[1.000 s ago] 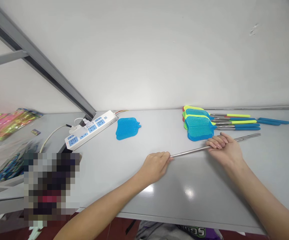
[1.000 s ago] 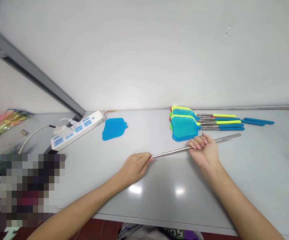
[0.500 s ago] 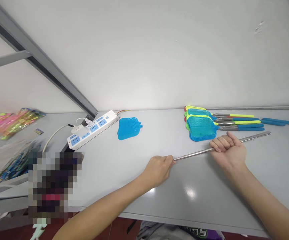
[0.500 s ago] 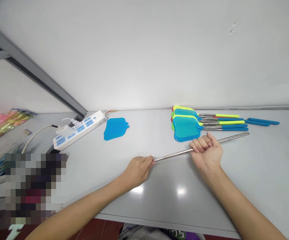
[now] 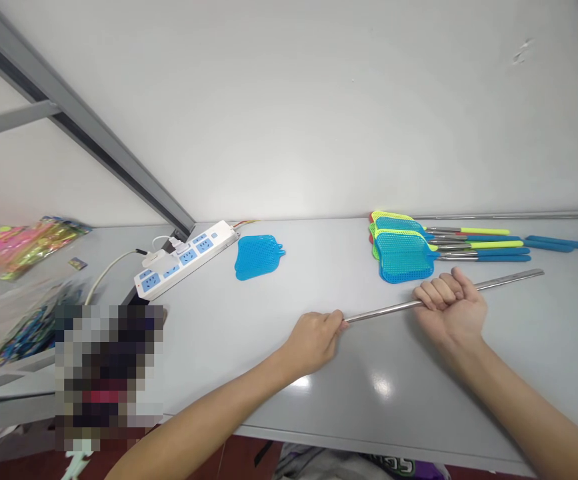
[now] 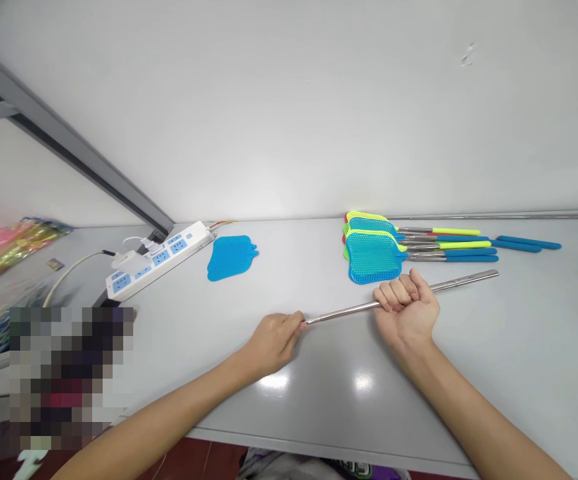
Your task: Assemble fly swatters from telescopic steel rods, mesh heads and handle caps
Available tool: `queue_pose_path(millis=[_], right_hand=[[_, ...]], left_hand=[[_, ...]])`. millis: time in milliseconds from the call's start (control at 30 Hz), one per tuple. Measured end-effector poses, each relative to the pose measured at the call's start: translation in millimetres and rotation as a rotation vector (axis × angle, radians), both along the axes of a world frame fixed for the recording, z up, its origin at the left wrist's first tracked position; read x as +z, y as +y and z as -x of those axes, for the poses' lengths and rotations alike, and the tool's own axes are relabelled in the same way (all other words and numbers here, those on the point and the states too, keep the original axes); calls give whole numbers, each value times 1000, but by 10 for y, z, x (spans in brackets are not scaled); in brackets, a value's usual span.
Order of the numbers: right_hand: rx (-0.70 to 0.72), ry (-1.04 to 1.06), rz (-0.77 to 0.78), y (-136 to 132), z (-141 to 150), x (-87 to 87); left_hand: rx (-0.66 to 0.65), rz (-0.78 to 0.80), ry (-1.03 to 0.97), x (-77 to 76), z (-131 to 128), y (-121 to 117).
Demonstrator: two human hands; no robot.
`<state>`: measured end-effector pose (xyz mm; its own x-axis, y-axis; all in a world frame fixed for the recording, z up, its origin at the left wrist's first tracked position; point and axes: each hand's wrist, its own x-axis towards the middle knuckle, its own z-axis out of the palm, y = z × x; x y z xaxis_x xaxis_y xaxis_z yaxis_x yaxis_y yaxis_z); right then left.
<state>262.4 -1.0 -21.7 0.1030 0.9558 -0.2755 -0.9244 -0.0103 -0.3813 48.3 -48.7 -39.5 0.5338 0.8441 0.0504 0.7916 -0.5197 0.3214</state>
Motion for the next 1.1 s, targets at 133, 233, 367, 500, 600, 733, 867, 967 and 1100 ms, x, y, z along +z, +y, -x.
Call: queue_pose_path(millis=[133,233,367,500,600,733,867,967,1100], right_hand=[[6,16,23,-24,38,-6],[8,21,24,-35,53,-12],[14,20,24,-39,54,-11],[12,13,28,-43,55,0],[6,10,33,-50,71,11],[14,3,31,-58,90,17],[41,0,24,-37,59,30],[82,-13,17,-10,16,57],[112,-27,13,15,-19,100]], left_hand=[[1,-1,-6,11,-5,2],[-3,1,-17,18,-10,3],[2,3,-23,24,-19,5],[8,3,-16,20,-22,9],[16,6,-8,19,-23,13],[16,18,-6,31,-29,14],[16,24,-21,48,-35,14],[21,49,-55,62,-32,21],[36,102,-107,101,-23,39]])
